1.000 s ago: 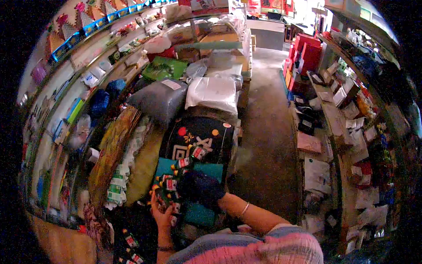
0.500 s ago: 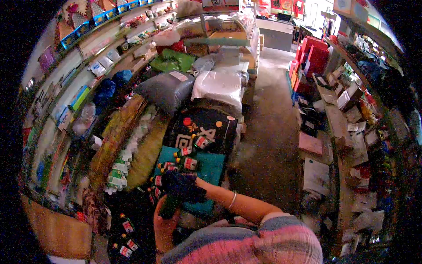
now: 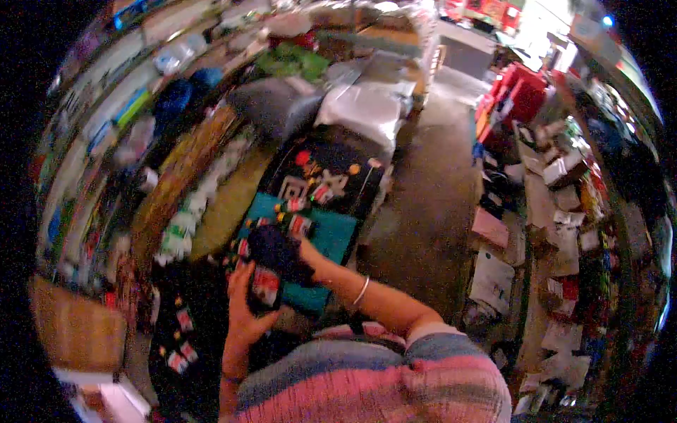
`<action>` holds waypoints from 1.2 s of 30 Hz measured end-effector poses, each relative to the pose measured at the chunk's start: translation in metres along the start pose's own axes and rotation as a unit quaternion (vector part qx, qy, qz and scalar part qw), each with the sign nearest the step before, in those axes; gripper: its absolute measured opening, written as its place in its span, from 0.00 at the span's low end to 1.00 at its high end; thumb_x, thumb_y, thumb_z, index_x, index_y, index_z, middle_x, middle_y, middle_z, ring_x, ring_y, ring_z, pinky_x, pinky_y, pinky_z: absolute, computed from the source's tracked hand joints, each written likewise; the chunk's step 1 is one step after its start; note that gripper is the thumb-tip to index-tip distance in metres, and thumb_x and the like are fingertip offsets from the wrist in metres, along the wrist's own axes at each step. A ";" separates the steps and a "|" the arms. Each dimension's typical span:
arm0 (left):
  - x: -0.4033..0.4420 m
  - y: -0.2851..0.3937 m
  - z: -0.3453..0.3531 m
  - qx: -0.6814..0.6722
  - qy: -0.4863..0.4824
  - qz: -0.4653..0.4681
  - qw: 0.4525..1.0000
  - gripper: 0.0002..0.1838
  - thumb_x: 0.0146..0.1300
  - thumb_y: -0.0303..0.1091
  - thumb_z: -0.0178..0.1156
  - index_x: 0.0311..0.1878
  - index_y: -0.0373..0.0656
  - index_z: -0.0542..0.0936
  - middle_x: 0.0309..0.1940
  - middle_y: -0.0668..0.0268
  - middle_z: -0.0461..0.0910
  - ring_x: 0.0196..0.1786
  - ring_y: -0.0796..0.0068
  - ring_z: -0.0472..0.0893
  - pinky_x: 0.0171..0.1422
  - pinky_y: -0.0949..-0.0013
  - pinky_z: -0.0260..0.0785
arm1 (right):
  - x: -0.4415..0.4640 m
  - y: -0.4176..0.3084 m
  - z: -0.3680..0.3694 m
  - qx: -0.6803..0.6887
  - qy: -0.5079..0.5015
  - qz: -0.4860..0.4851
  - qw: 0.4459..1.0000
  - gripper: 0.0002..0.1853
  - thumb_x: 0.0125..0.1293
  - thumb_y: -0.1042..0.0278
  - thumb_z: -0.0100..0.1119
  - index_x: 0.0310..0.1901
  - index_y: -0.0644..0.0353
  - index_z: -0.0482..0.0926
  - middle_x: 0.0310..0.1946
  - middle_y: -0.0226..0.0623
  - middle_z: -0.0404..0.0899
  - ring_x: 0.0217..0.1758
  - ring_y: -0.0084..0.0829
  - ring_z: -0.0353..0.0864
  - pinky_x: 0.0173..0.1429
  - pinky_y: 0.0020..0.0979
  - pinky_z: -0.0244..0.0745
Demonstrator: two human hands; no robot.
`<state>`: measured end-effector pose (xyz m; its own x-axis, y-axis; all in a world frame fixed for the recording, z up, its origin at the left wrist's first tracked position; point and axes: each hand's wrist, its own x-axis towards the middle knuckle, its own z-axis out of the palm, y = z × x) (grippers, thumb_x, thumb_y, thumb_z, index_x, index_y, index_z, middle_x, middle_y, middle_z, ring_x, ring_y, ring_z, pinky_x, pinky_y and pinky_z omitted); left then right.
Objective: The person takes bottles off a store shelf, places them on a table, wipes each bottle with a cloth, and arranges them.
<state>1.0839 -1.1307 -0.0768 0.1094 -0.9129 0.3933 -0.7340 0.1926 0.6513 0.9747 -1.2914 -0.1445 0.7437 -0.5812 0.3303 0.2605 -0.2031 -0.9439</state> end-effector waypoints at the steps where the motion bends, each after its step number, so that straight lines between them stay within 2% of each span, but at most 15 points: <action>1: 0.000 0.003 0.003 0.010 -0.005 -0.046 0.999 0.52 0.32 0.33 0.74 0.66 0.42 0.60 0.60 0.54 0.60 0.63 0.53 0.61 0.68 0.58 0.53 | 0.004 0.006 -0.002 -0.089 -0.019 -0.056 0.994 0.20 0.70 0.68 0.39 0.61 0.64 0.65 0.59 0.36 0.69 0.59 0.31 0.71 0.66 0.32 0.64; 4: 0.002 -0.002 0.001 0.029 0.026 -0.038 0.999 0.59 0.35 0.35 0.76 0.71 0.42 0.50 0.63 0.53 0.58 0.62 0.53 0.63 0.66 0.58 0.57 | 0.023 -0.033 -0.010 -0.476 -0.031 -0.146 0.867 0.17 0.65 0.70 0.46 0.55 0.62 0.70 0.57 0.40 0.70 0.59 0.37 0.71 0.64 0.33 0.64; 5: 0.001 -0.003 0.001 -0.191 0.030 -0.108 0.975 0.52 0.41 0.34 0.73 0.69 0.41 0.53 0.61 0.54 0.61 0.59 0.56 0.68 0.63 0.59 0.62 | 0.029 -0.044 -0.009 -0.608 -0.017 -0.180 0.774 0.16 0.63 0.71 0.48 0.53 0.61 0.72 0.56 0.41 0.71 0.58 0.38 0.70 0.64 0.33 0.64; 6: 0.000 -0.003 0.002 -0.401 0.040 -0.166 0.900 0.46 0.47 0.33 0.70 0.68 0.39 0.56 0.59 0.55 0.65 0.56 0.59 0.72 0.60 0.60 0.67 | 0.034 -0.068 -0.011 -0.458 -0.012 -0.180 0.871 0.18 0.57 0.68 0.54 0.50 0.61 0.74 0.50 0.44 0.74 0.53 0.42 0.74 0.59 0.35 0.68; 9: -0.002 -0.010 0.001 -0.624 -0.011 -0.242 0.743 0.30 0.58 0.29 0.62 0.63 0.35 0.63 0.52 0.58 0.73 0.50 0.64 0.78 0.55 0.62 0.73 | 0.046 -0.090 -0.007 -0.381 0.031 -0.238 0.893 0.16 0.59 0.71 0.55 0.48 0.67 0.71 0.36 0.41 0.78 0.38 0.42 0.78 0.47 0.34 0.73; 12: 0.002 0.002 -0.002 -0.629 0.031 -0.206 0.749 0.21 0.61 0.27 0.57 0.57 0.34 0.69 0.46 0.60 0.77 0.49 0.65 0.78 0.55 0.58 0.73 | 0.054 -0.087 -0.003 -0.287 0.020 -0.156 0.945 0.16 0.60 0.71 0.53 0.49 0.67 0.70 0.37 0.42 0.78 0.41 0.42 0.79 0.49 0.35 0.73; 14: 0.000 -0.001 0.003 -0.551 0.072 -0.200 0.807 0.23 0.59 0.26 0.60 0.58 0.33 0.69 0.47 0.60 0.77 0.47 0.70 0.78 0.54 0.64 0.72 | 0.056 -0.090 0.001 -0.263 0.055 -0.100 0.958 0.16 0.60 0.73 0.52 0.50 0.67 0.69 0.42 0.46 0.76 0.45 0.43 0.78 0.53 0.35 0.72; 17: 0.000 0.008 -0.003 -0.276 0.112 -0.223 0.928 0.26 0.56 0.24 0.62 0.59 0.32 0.68 0.46 0.63 0.78 0.46 0.76 0.78 0.51 0.72 0.70 | 0.056 -0.086 0.007 -0.646 0.122 -0.288 0.697 0.19 0.61 0.75 0.49 0.54 0.69 0.67 0.50 0.51 0.71 0.54 0.44 0.72 0.60 0.38 0.66; 18: 0.003 0.009 0.001 -0.288 0.161 -0.149 0.932 0.28 0.55 0.24 0.62 0.60 0.32 0.68 0.46 0.61 0.78 0.46 0.78 0.77 0.49 0.72 0.71 | 0.057 -0.090 0.015 -0.389 0.131 -0.181 0.894 0.20 0.62 0.78 0.45 0.57 0.73 0.64 0.55 0.54 0.66 0.60 0.47 0.65 0.65 0.40 0.59; 20: 0.012 0.017 -0.003 -0.090 0.189 -0.078 0.975 0.29 0.53 0.23 0.63 0.60 0.32 0.68 0.47 0.56 0.78 0.44 0.70 0.80 0.48 0.69 0.72 | 0.051 -0.092 0.030 -0.573 0.132 -0.237 0.773 0.21 0.60 0.78 0.43 0.56 0.77 0.63 0.55 0.59 0.65 0.60 0.57 0.64 0.67 0.42 0.60; 23: 0.019 0.020 -0.005 0.077 0.240 -0.008 0.968 0.31 0.49 0.21 0.63 0.60 0.32 0.68 0.47 0.51 0.77 0.44 0.58 0.79 0.51 0.64 0.71 | 0.039 -0.070 0.051 -0.090 0.113 -0.137 0.980 0.21 0.59 0.77 0.46 0.53 0.82 0.63 0.53 0.62 0.65 0.59 0.61 0.63 0.67 0.48 0.58; 30: 0.025 0.020 -0.009 0.269 0.239 0.055 0.931 0.32 0.52 0.30 0.61 0.60 0.29 0.66 0.51 0.50 0.72 0.51 0.53 0.74 0.56 0.60 0.68 | 0.042 -0.100 0.044 -0.278 0.086 -0.148 0.945 0.18 0.59 0.71 0.50 0.51 0.69 0.70 0.47 0.51 0.71 0.52 0.47 0.70 0.60 0.41 0.65; 32: 0.028 0.026 -0.004 0.270 0.231 0.045 0.934 0.31 0.51 0.29 0.61 0.61 0.33 0.67 0.50 0.52 0.72 0.50 0.54 0.74 0.56 0.60 0.67 | 0.045 -0.098 0.035 -0.228 0.091 -0.183 0.952 0.18 0.57 0.69 0.51 0.50 0.67 0.71 0.44 0.50 0.73 0.48 0.47 0.72 0.56 0.41 0.68; 33: 0.028 0.029 -0.006 0.239 0.202 0.040 0.949 0.30 0.52 0.28 0.61 0.60 0.35 0.68 0.49 0.54 0.72 0.48 0.57 0.75 0.54 0.62 0.69 | 0.046 -0.094 0.029 -0.014 0.035 -0.046 0.998 0.20 0.55 0.67 0.55 0.48 0.69 0.71 0.42 0.51 0.73 0.45 0.52 0.72 0.53 0.44 0.67; 36: 0.027 0.033 -0.024 0.098 0.148 0.003 0.984 0.27 0.53 0.26 0.61 0.59 0.40 0.71 0.46 0.58 0.72 0.41 0.65 0.77 0.46 0.67 0.71 | 0.033 -0.063 0.009 -0.338 0.019 -0.227 0.913 0.22 0.56 0.67 0.57 0.52 0.67 0.70 0.45 0.49 0.74 0.47 0.49 0.73 0.52 0.40 0.68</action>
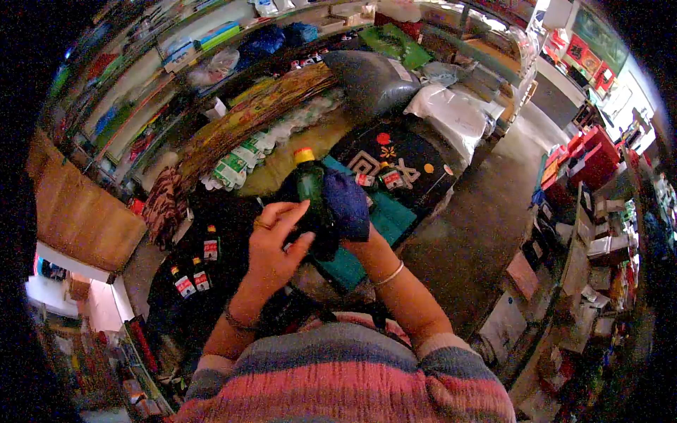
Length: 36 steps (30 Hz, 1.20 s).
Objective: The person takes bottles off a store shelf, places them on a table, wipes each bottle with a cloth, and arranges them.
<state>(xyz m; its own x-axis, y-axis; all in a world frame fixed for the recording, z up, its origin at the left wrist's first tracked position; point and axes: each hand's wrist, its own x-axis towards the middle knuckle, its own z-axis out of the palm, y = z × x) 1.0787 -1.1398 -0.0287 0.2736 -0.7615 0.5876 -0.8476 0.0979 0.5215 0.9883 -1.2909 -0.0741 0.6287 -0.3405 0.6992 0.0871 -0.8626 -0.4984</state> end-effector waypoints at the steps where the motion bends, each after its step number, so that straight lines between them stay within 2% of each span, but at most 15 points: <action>1: 0.004 -0.005 -0.005 -0.075 0.000 -0.044 0.996 0.26 0.54 0.25 0.61 0.58 0.41 0.72 0.45 0.58 0.72 0.38 0.68 0.77 0.42 0.70 0.71 | -0.011 0.007 0.001 -0.064 0.044 -0.093 0.993 0.25 0.56 0.65 0.60 0.55 0.66 0.69 0.50 0.49 0.74 0.52 0.43 0.74 0.54 0.37 0.69; 2: 0.005 -0.010 -0.010 -0.150 -0.001 -0.091 0.985 0.25 0.54 0.25 0.61 0.58 0.42 0.73 0.44 0.58 0.71 0.36 0.71 0.77 0.39 0.73 0.71 | -0.017 0.000 0.001 0.017 0.036 -0.045 0.998 0.25 0.57 0.65 0.59 0.56 0.66 0.69 0.51 0.49 0.74 0.53 0.42 0.74 0.55 0.37 0.69; 4: 0.020 -0.020 -0.019 -0.145 0.024 -0.099 0.984 0.18 0.58 0.25 0.58 0.54 0.41 0.75 0.41 0.65 0.71 0.30 0.81 0.74 0.32 0.78 0.67 | -0.015 -0.012 0.003 0.175 0.021 0.042 0.984 0.25 0.58 0.65 0.59 0.57 0.66 0.69 0.52 0.48 0.74 0.54 0.41 0.75 0.57 0.36 0.70; 5: 0.027 -0.026 -0.021 -0.124 0.003 -0.079 0.989 0.17 0.59 0.27 0.58 0.53 0.41 0.75 0.41 0.66 0.72 0.29 0.82 0.72 0.30 0.79 0.65 | -0.025 -0.002 0.018 0.383 -0.010 0.168 0.909 0.22 0.61 0.67 0.55 0.56 0.65 0.70 0.51 0.45 0.76 0.52 0.39 0.76 0.57 0.35 0.70; 6: 0.030 -0.031 -0.022 -0.104 -0.021 -0.063 0.992 0.16 0.60 0.28 0.57 0.53 0.42 0.76 0.41 0.66 0.72 0.27 0.83 0.70 0.28 0.80 0.62 | -0.034 0.009 0.033 0.559 0.017 0.300 0.773 0.18 0.64 0.68 0.50 0.55 0.64 0.71 0.49 0.42 0.77 0.51 0.37 0.78 0.58 0.34 0.71; 8: 0.037 -0.039 -0.022 -0.207 -0.093 -0.179 0.957 0.16 0.61 0.30 0.57 0.52 0.42 0.77 0.41 0.67 0.72 0.27 0.84 0.69 0.28 0.81 0.60 | -0.022 -0.009 0.020 0.818 0.002 0.342 0.462 0.17 0.67 0.69 0.45 0.55 0.63 0.72 0.48 0.40 0.78 0.50 0.34 0.78 0.58 0.33 0.72; 12: 0.039 -0.047 -0.023 -0.246 -0.221 -0.308 0.892 0.17 0.63 0.33 0.54 0.55 0.41 0.74 0.45 0.63 0.73 0.35 0.78 0.73 0.37 0.76 0.67 | -0.040 0.010 0.040 0.791 0.023 0.357 0.496 0.16 0.67 0.69 0.42 0.54 0.62 0.72 0.51 0.40 0.76 0.52 0.31 0.77 0.57 0.31 0.73; 14: 0.031 -0.041 -0.022 -0.242 -0.130 -0.237 0.932 0.14 0.59 0.33 0.60 0.47 0.39 0.76 0.32 0.70 0.73 0.28 0.83 0.71 0.32 0.78 0.64 | -0.050 0.023 0.050 0.770 0.039 0.366 0.522 0.16 0.66 0.70 0.45 0.54 0.63 0.72 0.51 0.40 0.76 0.53 0.32 0.76 0.56 0.31 0.73; 17: 0.023 -0.051 -0.020 -0.238 -0.052 -0.205 0.948 0.12 0.56 0.34 0.64 0.41 0.38 0.77 0.26 0.72 0.74 0.24 0.84 0.70 0.29 0.78 0.64 | -0.046 0.042 0.064 0.470 -0.018 0.281 0.837 0.16 0.64 0.68 0.49 0.53 0.60 0.73 0.47 0.40 0.78 0.48 0.35 0.78 0.52 0.33 0.74; 19: 0.021 -0.054 -0.021 -0.193 -0.019 -0.191 0.962 0.13 0.54 0.34 0.66 0.38 0.39 0.76 0.26 0.69 0.75 0.25 0.81 0.71 0.30 0.76 0.65 | -0.027 0.017 0.032 0.200 -0.030 0.148 0.968 0.18 0.58 0.69 0.56 0.51 0.60 0.73 0.44 0.42 0.78 0.46 0.38 0.79 0.49 0.34 0.74; 20: 0.020 -0.050 -0.024 -0.147 0.000 -0.176 0.973 0.13 0.53 0.34 0.67 0.37 0.39 0.76 0.26 0.67 0.75 0.25 0.79 0.72 0.30 0.74 0.66 | -0.014 0.000 0.013 0.053 -0.036 0.060 0.996 0.19 0.54 0.70 0.59 0.50 0.61 0.74 0.43 0.44 0.78 0.45 0.39 0.79 0.47 0.33 0.74; 21: 0.019 -0.047 -0.025 -0.101 0.021 -0.162 0.981 0.14 0.51 0.35 0.68 0.36 0.40 0.75 0.26 0.66 0.75 0.25 0.76 0.73 0.30 0.73 0.67 | -0.012 -0.007 0.016 0.115 -0.014 0.135 0.984 0.24 0.44 0.72 0.65 0.47 0.62 0.74 0.39 0.48 0.77 0.43 0.45 0.78 0.46 0.36 0.72; 23: 0.014 -0.044 -0.014 -0.007 0.076 -0.087 0.993 0.15 0.49 0.36 0.68 0.36 0.40 0.74 0.27 0.61 0.75 0.26 0.68 0.76 0.31 0.69 0.69 | -0.016 -0.009 0.023 -0.013 0.034 0.035 0.999 0.22 0.45 0.72 0.64 0.44 0.64 0.73 0.37 0.47 0.76 0.41 0.47 0.76 0.47 0.37 0.72; 26: 0.004 -0.026 0.002 0.059 0.106 -0.063 0.991 0.17 0.48 0.37 0.67 0.37 0.41 0.71 0.30 0.57 0.74 0.30 0.54 0.78 0.33 0.60 0.71 | -0.020 -0.018 0.054 0.126 0.045 0.144 0.980 0.19 0.47 0.70 0.62 0.44 0.63 0.74 0.36 0.45 0.76 0.40 0.45 0.76 0.46 0.36 0.71; 36: -0.034 -0.041 0.000 -0.032 0.137 -0.105 0.985 0.19 0.49 0.37 0.67 0.39 0.39 0.71 0.35 0.54 0.72 0.36 0.50 0.76 0.38 0.58 0.70 | -0.030 -0.025 0.108 0.402 -0.043 0.395 0.825 0.15 0.56 0.62 0.55 0.41 0.62 0.75 0.34 0.39 0.77 0.37 0.37 0.76 0.41 0.34 0.71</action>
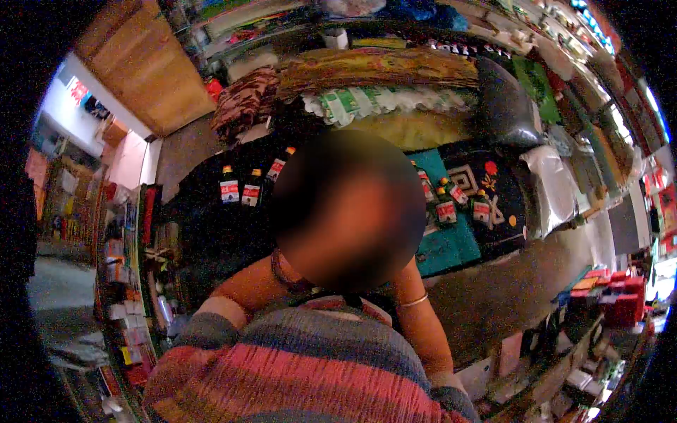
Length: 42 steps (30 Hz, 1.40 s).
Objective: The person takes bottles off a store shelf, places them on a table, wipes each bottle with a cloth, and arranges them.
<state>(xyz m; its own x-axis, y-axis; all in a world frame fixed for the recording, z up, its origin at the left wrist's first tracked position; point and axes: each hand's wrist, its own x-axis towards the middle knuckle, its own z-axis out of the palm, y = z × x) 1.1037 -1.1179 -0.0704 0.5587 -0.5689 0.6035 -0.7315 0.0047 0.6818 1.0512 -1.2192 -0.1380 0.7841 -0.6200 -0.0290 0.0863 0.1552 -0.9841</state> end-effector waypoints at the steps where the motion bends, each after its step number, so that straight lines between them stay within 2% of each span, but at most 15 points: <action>1: 0.000 -0.007 -0.005 -0.001 0.014 -0.002 1.000 0.19 0.48 0.37 0.67 0.39 0.39 0.71 0.35 0.54 0.72 0.37 0.50 0.76 0.38 0.59 0.70 | -0.001 -0.002 0.005 0.042 -0.003 0.034 0.999 0.14 0.57 0.61 0.55 0.41 0.62 0.75 0.34 0.39 0.77 0.36 0.36 0.76 0.41 0.33 0.71; 6: -0.004 -0.043 -0.039 -0.080 0.007 -0.173 0.982 0.15 0.50 0.36 0.68 0.35 0.38 0.74 0.28 0.59 0.77 0.30 0.66 0.78 0.35 0.68 0.70 | -0.010 -0.029 0.030 0.203 0.063 0.202 0.956 0.15 0.61 0.57 0.51 0.39 0.61 0.75 0.33 0.36 0.77 0.34 0.32 0.76 0.39 0.32 0.71; 8: -0.005 -0.062 -0.066 0.017 0.035 -0.104 0.994 0.14 0.50 0.34 0.67 0.36 0.40 0.75 0.27 0.60 0.76 0.29 0.67 0.78 0.35 0.67 0.70 | 0.005 -0.021 0.027 0.199 0.143 0.272 0.931 0.15 0.63 0.55 0.49 0.38 0.60 0.76 0.33 0.33 0.77 0.34 0.29 0.77 0.38 0.30 0.72; 9: -0.005 -0.072 -0.079 0.068 0.053 -0.072 0.994 0.13 0.50 0.33 0.67 0.36 0.41 0.76 0.27 0.61 0.76 0.29 0.68 0.78 0.35 0.67 0.70 | 0.011 0.026 -0.001 -0.052 0.010 0.119 0.992 0.15 0.62 0.57 0.50 0.39 0.61 0.76 0.34 0.36 0.78 0.35 0.31 0.77 0.40 0.31 0.72; 10: 0.000 -0.080 -0.096 0.132 0.053 -0.056 0.988 0.12 0.49 0.32 0.66 0.37 0.42 0.76 0.29 0.61 0.76 0.31 0.65 0.78 0.36 0.65 0.70 | 0.018 0.071 -0.029 -0.291 -0.029 -0.077 0.953 0.15 0.61 0.59 0.51 0.40 0.62 0.77 0.36 0.39 0.79 0.36 0.32 0.78 0.42 0.31 0.73; 11: 0.005 -0.087 -0.113 0.196 0.055 -0.041 0.978 0.12 0.49 0.31 0.65 0.38 0.43 0.76 0.30 0.60 0.75 0.33 0.63 0.78 0.38 0.64 0.70 | 0.011 0.059 -0.030 -0.233 -0.016 -0.035 0.972 0.14 0.60 0.60 0.51 0.40 0.62 0.76 0.36 0.39 0.79 0.36 0.33 0.78 0.42 0.32 0.73; 13: 0.008 -0.107 -0.138 0.261 0.041 -0.080 0.961 0.12 0.48 0.28 0.64 0.38 0.44 0.75 0.34 0.60 0.74 0.37 0.58 0.77 0.41 0.60 0.70 | 0.008 0.027 -0.036 -0.468 -0.004 0.068 0.881 0.17 0.69 0.64 0.39 0.52 0.62 0.72 0.46 0.38 0.78 0.48 0.38 0.76 0.53 0.36 0.72; 16: 0.000 -0.156 -0.169 0.334 0.021 -0.081 0.939 0.12 0.48 0.26 0.62 0.38 0.43 0.75 0.36 0.61 0.74 0.40 0.55 0.76 0.43 0.60 0.70 | 0.002 0.045 -0.067 -0.559 -0.038 -0.025 0.828 0.17 0.67 0.62 0.43 0.52 0.61 0.72 0.45 0.43 0.77 0.48 0.41 0.76 0.52 0.37 0.72; 18: -0.015 -0.183 -0.182 0.381 0.008 -0.068 0.922 0.11 0.49 0.25 0.60 0.38 0.43 0.74 0.36 0.61 0.73 0.41 0.54 0.75 0.44 0.60 0.70 | -0.024 0.015 -0.050 -0.347 -0.026 -0.001 0.937 0.18 0.64 0.59 0.48 0.50 0.61 0.73 0.45 0.45 0.77 0.47 0.43 0.77 0.51 0.38 0.72; 21: -0.036 -0.209 -0.195 0.426 -0.022 -0.071 0.902 0.09 0.51 0.23 0.57 0.37 0.43 0.74 0.38 0.62 0.73 0.43 0.56 0.74 0.47 0.61 0.69 | -0.032 0.016 -0.060 -0.409 -0.008 -0.031 0.912 0.20 0.58 0.56 0.55 0.48 0.61 0.74 0.45 0.47 0.77 0.47 0.46 0.77 0.50 0.39 0.72; 26: -0.066 -0.221 -0.197 0.433 -0.044 -0.073 0.897 0.09 0.51 0.23 0.57 0.38 0.43 0.74 0.39 0.62 0.73 0.44 0.57 0.74 0.47 0.61 0.70 | -0.023 0.068 -0.089 -0.012 0.064 0.100 0.993 0.15 0.68 0.57 0.41 0.32 0.58 0.73 0.27 0.35 0.77 0.28 0.33 0.75 0.37 0.33 0.73; 30: -0.082 -0.226 -0.190 0.447 -0.031 -0.057 0.892 0.11 0.50 0.24 0.58 0.39 0.44 0.75 0.40 0.62 0.73 0.44 0.57 0.75 0.48 0.60 0.70 | -0.023 0.065 -0.081 -0.288 0.003 -0.005 0.957 0.17 0.70 0.56 0.38 0.32 0.57 0.73 0.25 0.34 0.76 0.28 0.33 0.75 0.35 0.33 0.72; 33: -0.095 -0.226 -0.184 0.462 -0.031 -0.073 0.883 0.12 0.48 0.24 0.59 0.38 0.44 0.76 0.40 0.62 0.73 0.43 0.56 0.76 0.48 0.59 0.70 | -0.018 0.076 -0.085 -0.170 0.008 0.053 0.984 0.13 0.56 0.56 0.55 0.35 0.56 0.76 0.30 0.40 0.78 0.35 0.40 0.78 0.40 0.38 0.73; 36: -0.094 -0.214 -0.184 0.452 -0.081 -0.146 0.876 0.11 0.47 0.29 0.63 0.37 0.45 0.78 0.43 0.62 0.74 0.45 0.57 0.76 0.51 0.59 0.67 | -0.035 -0.011 -0.042 -0.512 0.015 -0.094 0.853 0.18 0.46 0.54 0.67 0.35 0.55 0.76 0.33 0.42 0.80 0.37 0.43 0.79 0.42 0.40 0.74; 42: -0.082 -0.190 -0.163 0.555 -0.027 -0.083 0.827 0.16 0.46 0.39 0.65 0.40 0.47 0.78 0.46 0.64 0.73 0.50 0.60 0.73 0.59 0.57 0.58 | -0.015 0.044 -0.090 -0.295 0.061 0.012 0.953 0.15 0.49 0.58 0.62 0.35 0.57 0.75 0.31 0.42 0.79 0.36 0.44 0.78 0.40 0.39 0.73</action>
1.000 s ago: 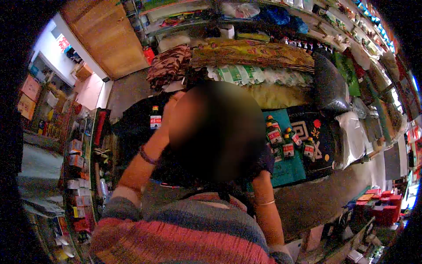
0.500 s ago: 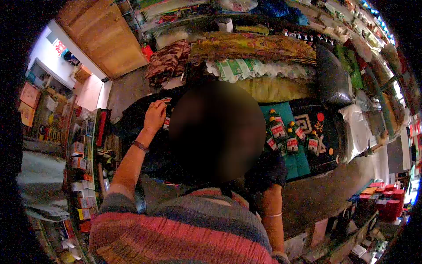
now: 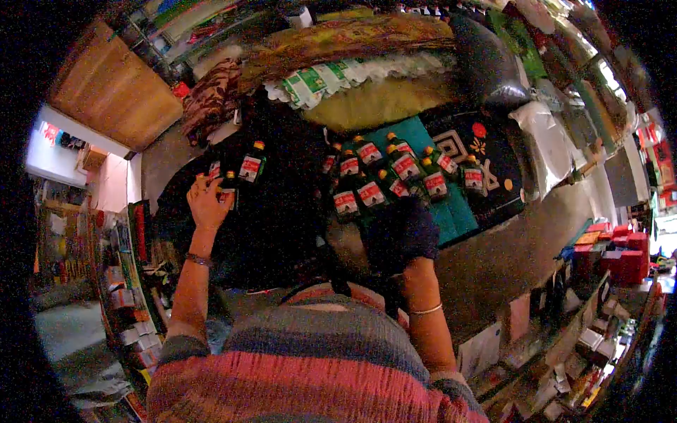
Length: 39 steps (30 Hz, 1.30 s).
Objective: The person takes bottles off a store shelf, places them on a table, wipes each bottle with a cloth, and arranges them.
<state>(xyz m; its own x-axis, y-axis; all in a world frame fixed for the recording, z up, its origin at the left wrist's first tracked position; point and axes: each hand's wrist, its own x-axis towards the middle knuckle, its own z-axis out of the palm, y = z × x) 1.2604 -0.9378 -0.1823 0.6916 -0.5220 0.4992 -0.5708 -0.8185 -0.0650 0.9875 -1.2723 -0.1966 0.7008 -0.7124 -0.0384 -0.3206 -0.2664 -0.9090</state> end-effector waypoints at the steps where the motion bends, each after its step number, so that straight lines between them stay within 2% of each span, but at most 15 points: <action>1: 0.003 0.007 -0.002 0.009 0.022 0.016 1.000 0.17 0.48 0.39 0.63 0.43 0.47 0.78 0.45 0.62 0.73 0.49 0.59 0.73 0.58 0.57 0.61 | -0.001 -0.005 -0.003 -0.010 0.002 -0.009 1.000 0.14 0.51 0.58 0.60 0.35 0.58 0.75 0.31 0.42 0.79 0.35 0.43 0.78 0.39 0.38 0.73; 4: 0.016 0.056 0.001 -0.154 -0.043 0.019 0.987 0.19 0.50 0.41 0.62 0.46 0.47 0.77 0.45 0.59 0.74 0.51 0.56 0.73 0.57 0.58 0.63 | -0.004 -0.015 -0.012 -0.044 0.007 -0.022 0.999 0.12 0.56 0.58 0.54 0.34 0.59 0.74 0.29 0.41 0.78 0.33 0.42 0.77 0.38 0.38 0.72; 6: 0.019 0.105 0.016 -0.300 -0.191 -0.037 0.934 0.21 0.53 0.44 0.61 0.48 0.43 0.76 0.45 0.56 0.75 0.51 0.53 0.73 0.55 0.58 0.66 | -0.002 -0.017 -0.016 -0.054 0.010 -0.025 0.998 0.12 0.60 0.59 0.50 0.33 0.60 0.73 0.27 0.40 0.77 0.31 0.41 0.76 0.36 0.37 0.72; 12: 0.048 0.242 0.053 -0.198 -0.323 0.003 0.925 0.42 0.56 0.67 0.51 0.66 0.47 0.61 0.60 0.51 0.65 0.63 0.56 0.66 0.61 0.59 0.65 | -0.004 0.002 -0.034 -0.123 0.018 -0.041 0.991 0.15 0.68 0.60 0.41 0.32 0.63 0.71 0.25 0.38 0.75 0.28 0.38 0.75 0.35 0.36 0.71; 13: 0.057 0.253 0.052 -0.213 -0.362 -0.006 0.908 0.43 0.54 0.64 0.56 0.66 0.45 0.61 0.62 0.52 0.63 0.63 0.53 0.66 0.62 0.58 0.64 | -0.006 -0.001 -0.040 -0.157 0.023 -0.051 0.986 0.14 0.68 0.60 0.42 0.34 0.63 0.71 0.26 0.39 0.76 0.30 0.38 0.75 0.36 0.37 0.71; 15: 0.056 0.263 0.064 -0.175 -0.342 0.031 0.923 0.43 0.53 0.62 0.59 0.66 0.45 0.61 0.62 0.52 0.62 0.62 0.50 0.66 0.62 0.58 0.64 | -0.021 -0.057 -0.059 -0.280 0.065 -0.098 0.953 0.14 0.67 0.60 0.43 0.37 0.64 0.71 0.28 0.39 0.76 0.31 0.38 0.76 0.38 0.36 0.72; 18: 0.046 0.263 0.095 -0.183 -0.275 0.055 0.942 0.38 0.53 0.52 0.61 0.65 0.43 0.63 0.58 0.51 0.63 0.55 0.49 0.69 0.55 0.56 0.68 | -0.015 -0.040 -0.066 -0.181 0.068 -0.069 0.979 0.14 0.46 0.54 0.62 0.21 0.56 0.75 0.26 0.44 0.76 0.34 0.47 0.75 0.39 0.40 0.71; 22: 0.043 0.250 0.104 -0.282 -0.235 -0.039 0.930 0.27 0.58 0.42 0.57 0.60 0.40 0.69 0.50 0.49 0.69 0.49 0.49 0.72 0.54 0.57 0.67 | -0.011 0.012 -0.063 -0.043 0.052 -0.065 0.996 0.09 0.45 0.59 0.63 0.21 0.54 0.76 0.26 0.43 0.76 0.35 0.46 0.75 0.40 0.39 0.71; 25: 0.039 0.226 0.121 -0.341 -0.147 -0.117 0.921 0.19 0.62 0.37 0.53 0.53 0.35 0.75 0.44 0.53 0.76 0.49 0.55 0.74 0.50 0.60 0.69 | -0.013 -0.019 -0.061 -0.077 0.093 -0.095 0.988 0.06 0.45 0.62 0.61 0.24 0.53 0.79 0.29 0.41 0.77 0.38 0.46 0.75 0.42 0.38 0.71; 28: 0.039 0.217 0.098 -0.706 -0.209 -0.346 0.582 0.19 0.64 0.35 0.51 0.54 0.33 0.74 0.46 0.58 0.77 0.46 0.61 0.77 0.48 0.61 0.70 | -0.010 -0.035 -0.057 -0.087 0.093 -0.140 0.982 0.06 0.47 0.65 0.59 0.29 0.52 0.81 0.32 0.39 0.78 0.42 0.45 0.76 0.45 0.38 0.72; 29: 0.046 0.218 0.053 -0.716 -0.246 -0.357 0.547 0.20 0.62 0.40 0.55 0.52 0.36 0.74 0.45 0.62 0.78 0.46 0.65 0.78 0.50 0.60 0.72 | -0.001 -0.037 -0.056 -0.072 0.064 -0.165 0.982 0.08 0.49 0.65 0.59 0.32 0.52 0.81 0.35 0.40 0.78 0.43 0.45 0.76 0.47 0.38 0.72; 32: 0.044 0.221 -0.010 -0.842 -0.286 -0.348 0.297 0.18 0.61 0.39 0.57 0.49 0.36 0.74 0.44 0.63 0.78 0.46 0.67 0.77 0.48 0.63 0.73 | 0.023 -0.044 -0.050 -0.133 0.057 -0.289 0.946 0.12 0.52 0.65 0.59 0.40 0.53 0.80 0.40 0.42 0.78 0.45 0.45 0.76 0.50 0.38 0.72; 35: 0.034 0.223 -0.058 -0.808 -0.364 -0.390 0.251 0.14 0.62 0.40 0.53 0.46 0.42 0.75 0.42 0.62 0.79 0.44 0.65 0.78 0.40 0.62 0.72 | 0.023 -0.057 -0.036 -0.397 -0.027 -0.271 0.877 0.14 0.55 0.66 0.58 0.44 0.55 0.78 0.42 0.43 0.77 0.46 0.42 0.76 0.52 0.38 0.72; 37: 0.023 0.227 -0.082 -0.794 -0.338 -0.372 0.343 0.15 0.62 0.42 0.53 0.46 0.43 0.75 0.42 0.63 0.78 0.44 0.65 0.78 0.38 0.62 0.72 | 0.031 -0.052 -0.017 -0.026 -0.108 -0.083 0.990 0.13 0.57 0.68 0.56 0.44 0.57 0.78 0.42 0.42 0.77 0.46 0.38 0.76 0.53 0.37 0.71; 39: 0.016 0.232 -0.090 -0.794 -0.330 -0.359 0.362 0.16 0.62 0.44 0.53 0.47 0.44 0.75 0.43 0.64 0.78 0.44 0.65 0.78 0.36 0.63 0.72 | 0.039 -0.032 0.006 0.317 -0.068 -0.101 0.941 0.10 0.59 0.70 0.55 0.43 0.59 0.77 0.40 0.39 0.78 0.45 0.35 0.76 0.52 0.34 0.71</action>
<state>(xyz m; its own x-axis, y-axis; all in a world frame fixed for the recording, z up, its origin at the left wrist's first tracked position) 1.0993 -1.1147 -0.1112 0.5703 -0.6838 -0.4551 0.6896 0.0975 0.7176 1.0292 -1.2878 -0.1718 0.7953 -0.5880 0.1476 0.2421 0.0848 -0.9665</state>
